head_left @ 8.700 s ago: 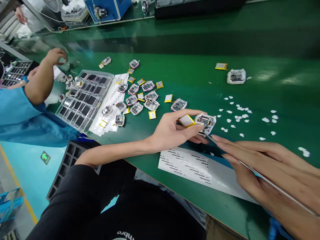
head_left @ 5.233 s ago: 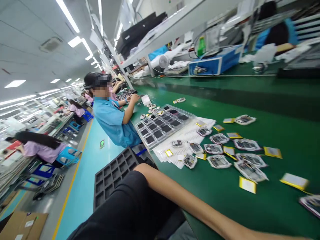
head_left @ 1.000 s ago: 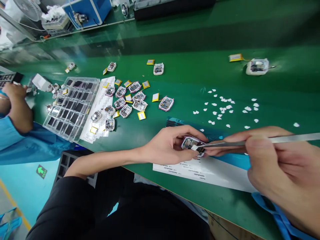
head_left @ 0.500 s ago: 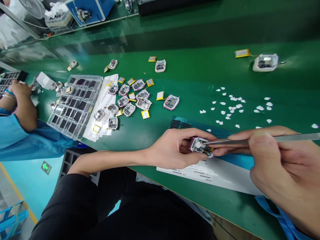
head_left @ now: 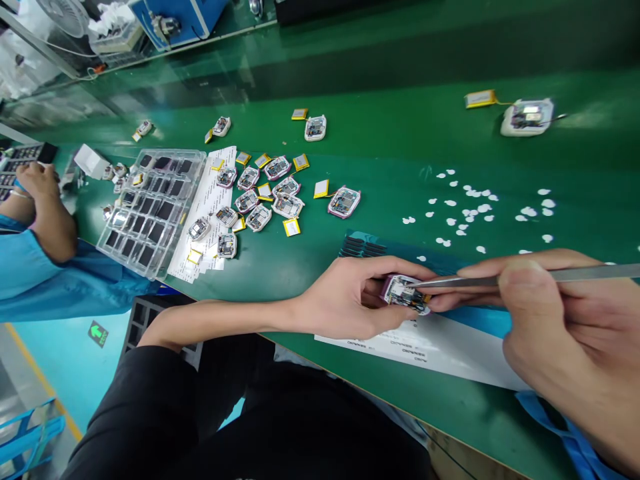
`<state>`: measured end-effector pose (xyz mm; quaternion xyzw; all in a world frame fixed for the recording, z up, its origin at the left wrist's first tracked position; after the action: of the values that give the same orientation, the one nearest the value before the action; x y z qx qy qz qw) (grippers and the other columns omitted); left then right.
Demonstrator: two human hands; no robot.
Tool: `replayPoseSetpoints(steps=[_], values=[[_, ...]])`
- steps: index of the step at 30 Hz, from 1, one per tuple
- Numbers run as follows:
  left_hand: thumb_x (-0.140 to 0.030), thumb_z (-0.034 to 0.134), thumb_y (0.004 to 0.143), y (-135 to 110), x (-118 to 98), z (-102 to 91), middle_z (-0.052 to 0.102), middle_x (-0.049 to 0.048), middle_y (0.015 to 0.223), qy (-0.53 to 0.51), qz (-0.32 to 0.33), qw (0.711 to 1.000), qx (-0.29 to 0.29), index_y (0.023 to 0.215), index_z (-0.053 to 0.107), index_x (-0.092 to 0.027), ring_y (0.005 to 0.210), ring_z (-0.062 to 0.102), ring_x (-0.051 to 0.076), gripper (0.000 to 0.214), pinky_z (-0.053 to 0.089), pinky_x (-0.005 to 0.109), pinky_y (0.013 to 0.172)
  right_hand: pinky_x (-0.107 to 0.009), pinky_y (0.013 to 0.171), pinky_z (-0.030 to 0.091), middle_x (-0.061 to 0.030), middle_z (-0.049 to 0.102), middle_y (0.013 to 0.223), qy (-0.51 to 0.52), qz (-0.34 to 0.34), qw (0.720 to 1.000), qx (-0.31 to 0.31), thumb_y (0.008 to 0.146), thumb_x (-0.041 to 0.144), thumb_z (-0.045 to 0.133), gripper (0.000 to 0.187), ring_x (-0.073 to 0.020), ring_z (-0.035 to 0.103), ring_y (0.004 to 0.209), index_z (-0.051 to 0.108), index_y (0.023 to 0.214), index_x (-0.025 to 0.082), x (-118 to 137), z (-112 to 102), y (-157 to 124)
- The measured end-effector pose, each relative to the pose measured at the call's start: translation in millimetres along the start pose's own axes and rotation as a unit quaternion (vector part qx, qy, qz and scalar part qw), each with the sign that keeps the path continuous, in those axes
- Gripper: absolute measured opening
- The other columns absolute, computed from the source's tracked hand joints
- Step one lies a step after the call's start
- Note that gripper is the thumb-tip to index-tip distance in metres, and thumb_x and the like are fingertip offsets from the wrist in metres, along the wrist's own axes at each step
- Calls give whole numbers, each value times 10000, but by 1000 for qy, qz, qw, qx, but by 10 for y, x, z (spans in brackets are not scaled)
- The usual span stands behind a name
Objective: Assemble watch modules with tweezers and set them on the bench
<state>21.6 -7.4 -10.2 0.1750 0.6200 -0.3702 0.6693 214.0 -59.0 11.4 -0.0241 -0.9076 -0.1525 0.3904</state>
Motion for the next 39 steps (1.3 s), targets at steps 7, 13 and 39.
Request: replayPoseSetpoints(steps=[7,13,39], values=[[-183,706,901,-26,35,-8,753,73,995,35,-11,999,0,1306,698,-137,744,671,121,408,561,221,643,-350,591,586,8,808,894,-1,3,998,58,1076,370,494,363,-177,765,745,750,821,340,100,-40,38],[-163,514,1020,11,64,-25,760,127,1175,20,2,1000,16,1293,693,-104,901,742,157,332,656,308,839,-300,455,474,39,799,817,-63,-96,993,-19,1070,382,526,302,-136,716,612,772,900,343,54,44,-48],[-251,421,1106,-160,-292,-439,770,111,1350,410,191,890,65,1157,636,-212,1443,621,227,225,456,428,1184,-339,677,678,25,824,906,-64,-238,969,13,1062,393,549,365,-220,803,787,790,802,306,17,12,219]])
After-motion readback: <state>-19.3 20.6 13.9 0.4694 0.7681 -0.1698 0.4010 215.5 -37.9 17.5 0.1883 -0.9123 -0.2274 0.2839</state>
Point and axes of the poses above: each hand's wrist, its own y-axis towards the middle knuckle, its own z-axis out of the palm, x = y × z, the point moved 3 cm from there along y, towards the middle knuckle
